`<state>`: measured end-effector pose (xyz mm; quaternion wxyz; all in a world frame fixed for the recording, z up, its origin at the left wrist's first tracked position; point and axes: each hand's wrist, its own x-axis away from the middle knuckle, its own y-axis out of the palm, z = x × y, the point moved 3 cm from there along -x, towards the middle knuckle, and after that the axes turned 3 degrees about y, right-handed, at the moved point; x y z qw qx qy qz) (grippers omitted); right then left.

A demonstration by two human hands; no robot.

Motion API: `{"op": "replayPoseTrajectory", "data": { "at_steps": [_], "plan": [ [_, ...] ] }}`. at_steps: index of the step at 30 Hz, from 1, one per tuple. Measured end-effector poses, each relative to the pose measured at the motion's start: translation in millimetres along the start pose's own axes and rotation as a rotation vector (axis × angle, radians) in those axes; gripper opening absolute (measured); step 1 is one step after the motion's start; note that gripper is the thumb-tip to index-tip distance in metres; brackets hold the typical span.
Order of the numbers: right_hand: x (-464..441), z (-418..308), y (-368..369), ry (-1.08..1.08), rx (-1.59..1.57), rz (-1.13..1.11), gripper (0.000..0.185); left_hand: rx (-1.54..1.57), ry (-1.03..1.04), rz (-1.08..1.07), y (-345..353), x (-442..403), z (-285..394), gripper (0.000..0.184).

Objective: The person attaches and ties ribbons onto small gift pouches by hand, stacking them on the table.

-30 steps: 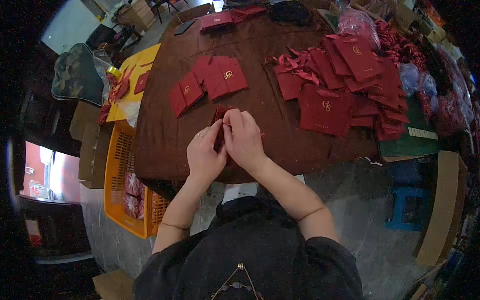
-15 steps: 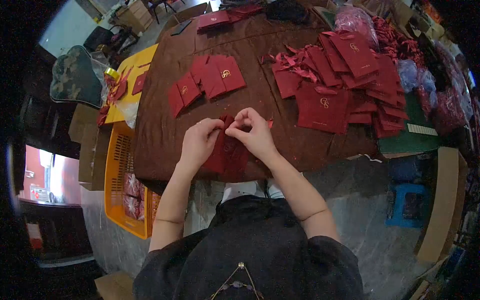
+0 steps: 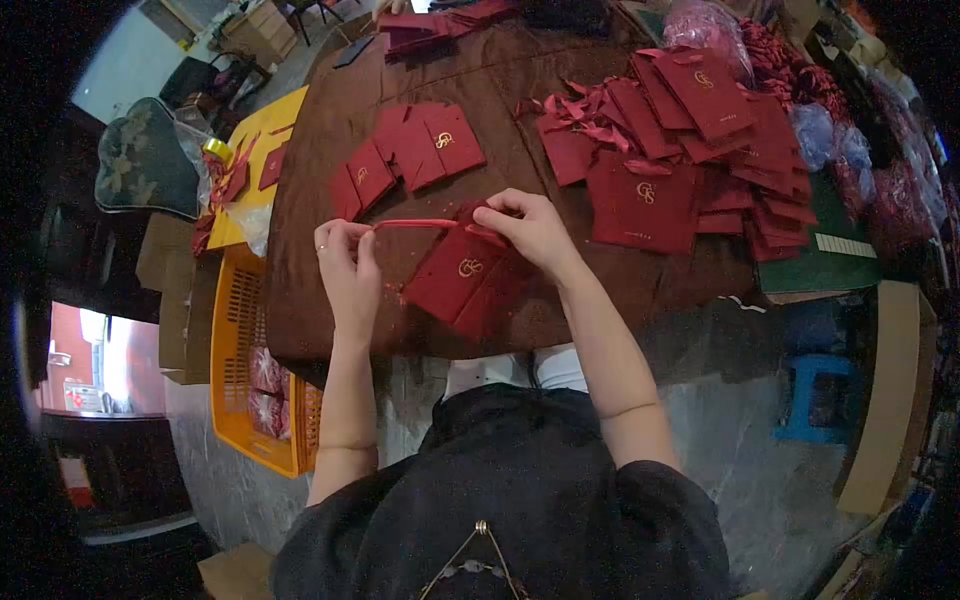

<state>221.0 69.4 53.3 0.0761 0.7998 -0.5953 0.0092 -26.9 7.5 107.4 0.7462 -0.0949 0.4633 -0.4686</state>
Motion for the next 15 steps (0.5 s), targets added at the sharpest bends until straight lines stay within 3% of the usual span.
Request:
{"op": "replayPoseTrajectory", "data": {
  "at_steps": [1,2,3,5,6,9,14,15],
  "plan": [
    [1,-4,1,0.109,-0.042,-0.009,0.02,0.015,-0.108,0.01,-1,-2,-7,0.009],
    [-12,13,-4,-0.038,-0.024,-0.03,0.02,-0.058,-0.092,-0.022,-1,-4,-17,0.012],
    [-12,12,-3,-0.04,-0.024,-0.028,0.02,-0.056,-0.09,-0.021,2,-4,-13,0.012],
    [-13,12,-2,0.007,-0.01,0.018,0.022,0.197,-0.192,0.085,8,3,-5,0.016],
    [-15,13,-2,0.006,-0.01,0.019,0.022,0.127,-0.153,0.083,4,5,-2,0.025],
    [-29,27,-3,0.003,0.039,0.046,0.026,-0.066,0.117,-0.226,10,12,22,0.036],
    [-41,48,-3,0.029,0.146,0.076,0.03,-0.218,0.106,-0.265,50,36,-8,0.042],
    [-35,37,-6,-0.225,0.321,0.246,0.03,-0.191,0.057,-0.23,52,36,-13,0.042]
  ]
}}
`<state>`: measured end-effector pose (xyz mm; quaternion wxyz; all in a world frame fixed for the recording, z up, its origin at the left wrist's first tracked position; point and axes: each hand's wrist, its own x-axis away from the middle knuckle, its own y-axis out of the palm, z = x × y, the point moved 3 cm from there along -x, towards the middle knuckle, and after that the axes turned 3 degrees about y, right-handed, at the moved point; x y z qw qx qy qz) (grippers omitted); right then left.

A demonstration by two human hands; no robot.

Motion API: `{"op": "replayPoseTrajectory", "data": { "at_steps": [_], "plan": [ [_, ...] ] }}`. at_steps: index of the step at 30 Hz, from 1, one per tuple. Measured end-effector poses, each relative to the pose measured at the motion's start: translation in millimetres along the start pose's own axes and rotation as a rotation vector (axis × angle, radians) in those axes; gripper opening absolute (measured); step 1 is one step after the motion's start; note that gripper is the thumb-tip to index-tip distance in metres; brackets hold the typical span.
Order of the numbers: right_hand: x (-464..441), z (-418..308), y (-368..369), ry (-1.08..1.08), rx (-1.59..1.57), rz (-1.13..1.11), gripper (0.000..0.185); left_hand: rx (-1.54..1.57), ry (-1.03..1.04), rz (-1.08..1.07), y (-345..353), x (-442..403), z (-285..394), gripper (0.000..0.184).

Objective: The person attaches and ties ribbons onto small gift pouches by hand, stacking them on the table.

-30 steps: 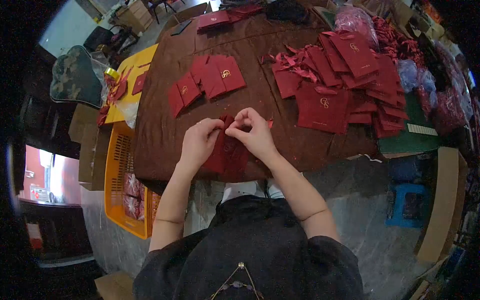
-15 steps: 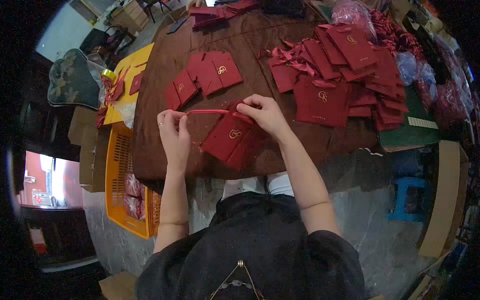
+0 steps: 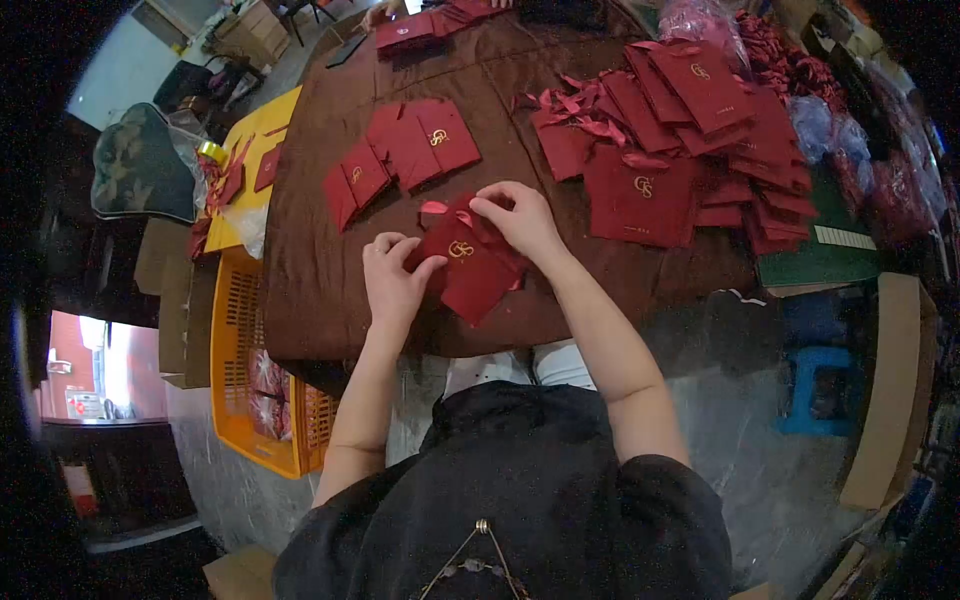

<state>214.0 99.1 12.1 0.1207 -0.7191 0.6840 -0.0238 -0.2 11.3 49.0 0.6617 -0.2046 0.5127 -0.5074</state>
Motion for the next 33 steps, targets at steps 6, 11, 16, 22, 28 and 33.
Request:
{"op": "replayPoseTrajectory", "data": {
  "at_steps": [6,11,16,22,28,33],
  "plan": [
    [44,-32,-24,-0.602,0.338,-0.272,0.016,0.018,-0.118,-0.016,1,-5,-28,0.042],
    [69,-3,-13,-0.568,0.622,-0.41,0.015,0.275,-0.181,0.004,1,-13,-44,0.031],
    [69,-1,-12,-0.576,0.834,-0.457,0.015,0.328,-0.343,-0.105,-22,-18,-26,0.029],
    [61,-36,-26,-0.674,0.926,-0.507,0.014,0.352,-0.313,-0.112,-23,-14,-26,0.028],
    [56,-72,-36,-0.059,0.04,-0.597,0.012,0.318,-0.437,-0.112,-21,-13,-32,0.034],
    [55,-67,-6,-0.209,-0.113,-0.468,0.019,0.602,-0.433,-0.182,2,-5,-36,0.032]
  ]
}}
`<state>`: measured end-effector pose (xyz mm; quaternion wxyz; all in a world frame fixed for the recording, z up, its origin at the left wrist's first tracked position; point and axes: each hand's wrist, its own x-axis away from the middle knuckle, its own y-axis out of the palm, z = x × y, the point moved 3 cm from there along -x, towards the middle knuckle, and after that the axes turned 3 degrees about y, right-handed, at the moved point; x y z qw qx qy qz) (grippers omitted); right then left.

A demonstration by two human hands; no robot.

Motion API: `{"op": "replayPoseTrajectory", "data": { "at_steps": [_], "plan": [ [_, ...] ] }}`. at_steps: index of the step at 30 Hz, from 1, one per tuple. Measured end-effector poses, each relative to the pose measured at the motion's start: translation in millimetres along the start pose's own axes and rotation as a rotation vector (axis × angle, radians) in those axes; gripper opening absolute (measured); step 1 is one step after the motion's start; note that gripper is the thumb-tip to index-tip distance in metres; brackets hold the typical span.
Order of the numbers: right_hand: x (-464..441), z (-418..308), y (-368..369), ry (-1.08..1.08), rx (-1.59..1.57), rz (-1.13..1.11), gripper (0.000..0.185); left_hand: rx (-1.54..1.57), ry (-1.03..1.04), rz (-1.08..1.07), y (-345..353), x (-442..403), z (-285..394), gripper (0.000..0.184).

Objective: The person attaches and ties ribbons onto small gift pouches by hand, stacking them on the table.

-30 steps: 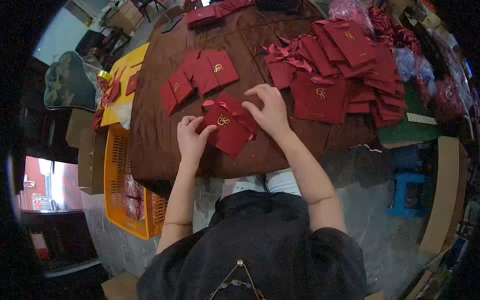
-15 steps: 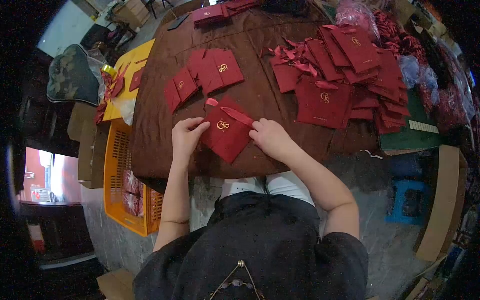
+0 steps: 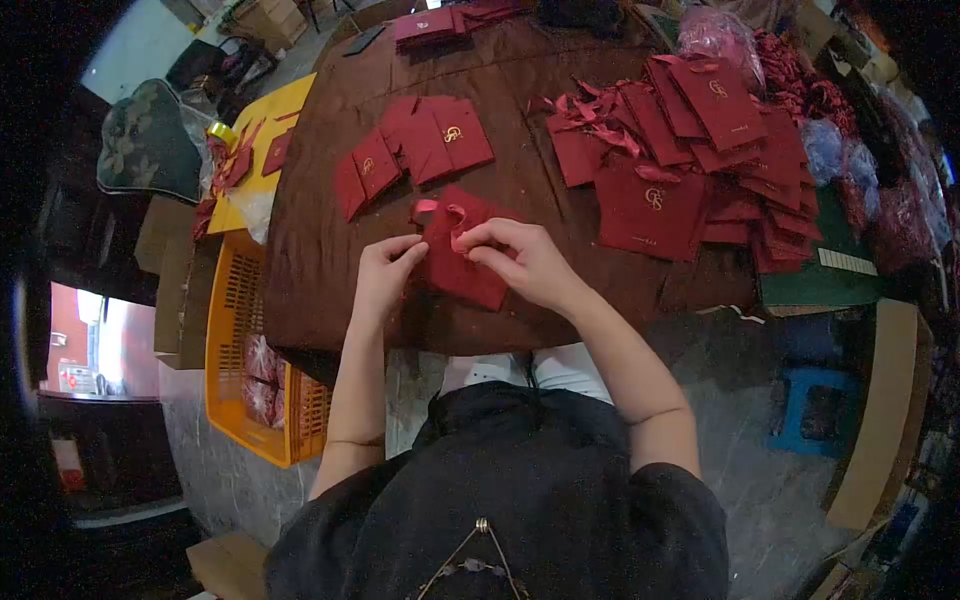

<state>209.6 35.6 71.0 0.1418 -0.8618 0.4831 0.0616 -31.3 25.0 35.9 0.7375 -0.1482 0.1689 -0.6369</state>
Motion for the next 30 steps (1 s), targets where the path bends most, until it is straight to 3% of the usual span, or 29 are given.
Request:
{"op": "replayPoseTrajectory", "data": {
  "at_steps": [4,6,11,21,23,30],
  "plan": [
    [-6,18,20,0.021,0.079,0.166,0.015,0.078,-0.04,-0.114,6,8,7,0.033],
    [-8,19,28,-0.173,0.336,0.272,0.011,0.036,-0.076,-0.115,5,14,12,0.036],
    [-8,16,38,-0.268,0.602,0.352,0.007,0.085,-0.054,-0.123,8,20,8,0.037],
    [-6,2,48,-0.376,0.804,0.263,0.012,-0.102,0.072,-0.114,14,32,32,0.036],
    [-6,-1,52,-0.398,0.866,0.216,0.009,-0.165,0.169,0.01,18,39,38,0.034],
    [-9,-8,39,-0.328,0.668,0.193,0.015,-0.174,0.25,0.024,23,51,59,0.032]
  ]
}}
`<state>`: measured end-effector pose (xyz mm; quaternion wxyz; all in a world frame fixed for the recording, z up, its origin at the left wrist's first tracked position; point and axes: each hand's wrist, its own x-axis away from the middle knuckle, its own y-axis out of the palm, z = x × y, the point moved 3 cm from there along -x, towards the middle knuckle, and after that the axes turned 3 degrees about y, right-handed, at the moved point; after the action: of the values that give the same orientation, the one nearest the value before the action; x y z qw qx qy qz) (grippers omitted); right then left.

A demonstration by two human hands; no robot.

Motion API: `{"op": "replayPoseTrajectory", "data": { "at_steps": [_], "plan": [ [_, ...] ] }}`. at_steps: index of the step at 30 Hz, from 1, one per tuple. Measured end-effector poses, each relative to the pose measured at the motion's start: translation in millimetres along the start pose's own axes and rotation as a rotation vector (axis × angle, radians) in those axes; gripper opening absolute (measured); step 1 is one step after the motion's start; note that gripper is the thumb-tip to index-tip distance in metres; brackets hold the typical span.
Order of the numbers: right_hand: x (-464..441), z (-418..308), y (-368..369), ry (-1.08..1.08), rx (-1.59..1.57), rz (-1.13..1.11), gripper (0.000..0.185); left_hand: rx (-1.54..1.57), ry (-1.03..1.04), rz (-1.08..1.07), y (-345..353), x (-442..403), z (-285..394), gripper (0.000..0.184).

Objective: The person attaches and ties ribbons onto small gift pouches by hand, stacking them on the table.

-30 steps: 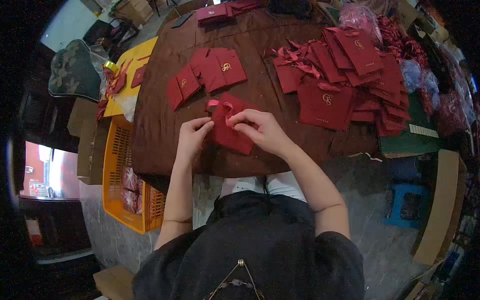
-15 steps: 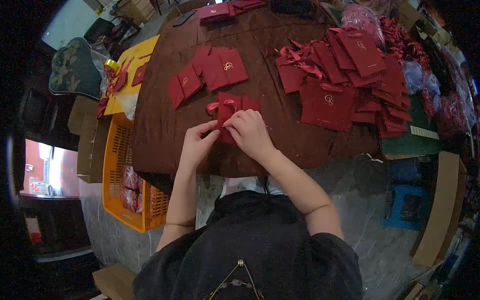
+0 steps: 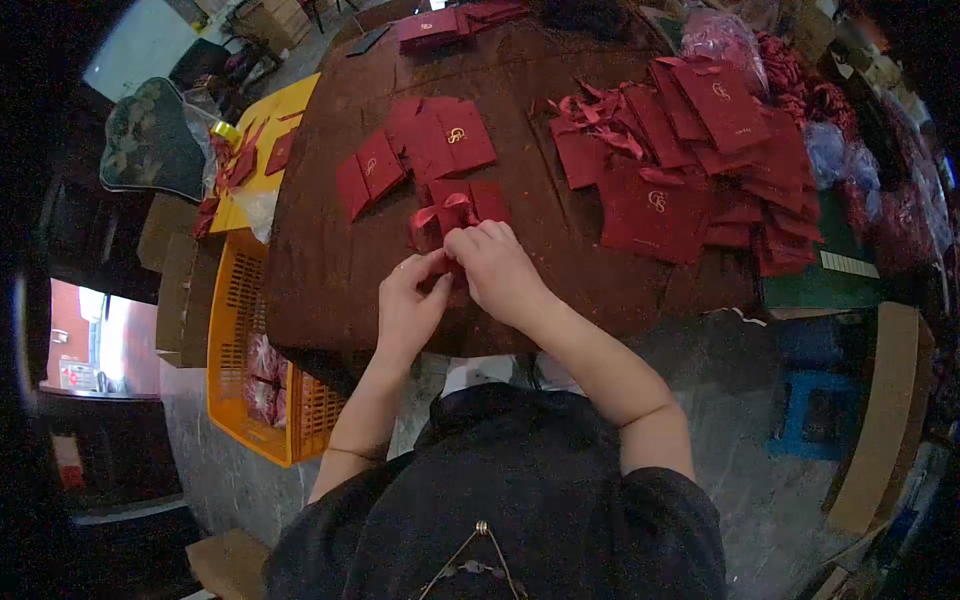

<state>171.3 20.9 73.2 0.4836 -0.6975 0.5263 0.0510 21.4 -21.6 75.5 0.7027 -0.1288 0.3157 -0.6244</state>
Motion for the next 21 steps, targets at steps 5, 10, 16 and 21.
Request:
{"op": "replayPoseTrajectory", "data": {
  "at_steps": [5,10,16,21],
  "plan": [
    [1,-7,-4,0.013,-0.051,-0.036,0.022,-0.152,0.199,0.027,1,7,18,0.028],
    [10,14,-14,0.308,-0.407,-0.029,0.028,0.154,0.047,-0.073,-6,-2,-5,0.02],
    [25,16,-20,0.277,-0.437,0.063,0.053,-0.132,0.227,0.022,-2,-9,7,0.013],
    [53,24,-9,0.174,0.075,0.095,0.098,0.012,0.285,0.072,5,-7,20,0.011]
  ]
}}
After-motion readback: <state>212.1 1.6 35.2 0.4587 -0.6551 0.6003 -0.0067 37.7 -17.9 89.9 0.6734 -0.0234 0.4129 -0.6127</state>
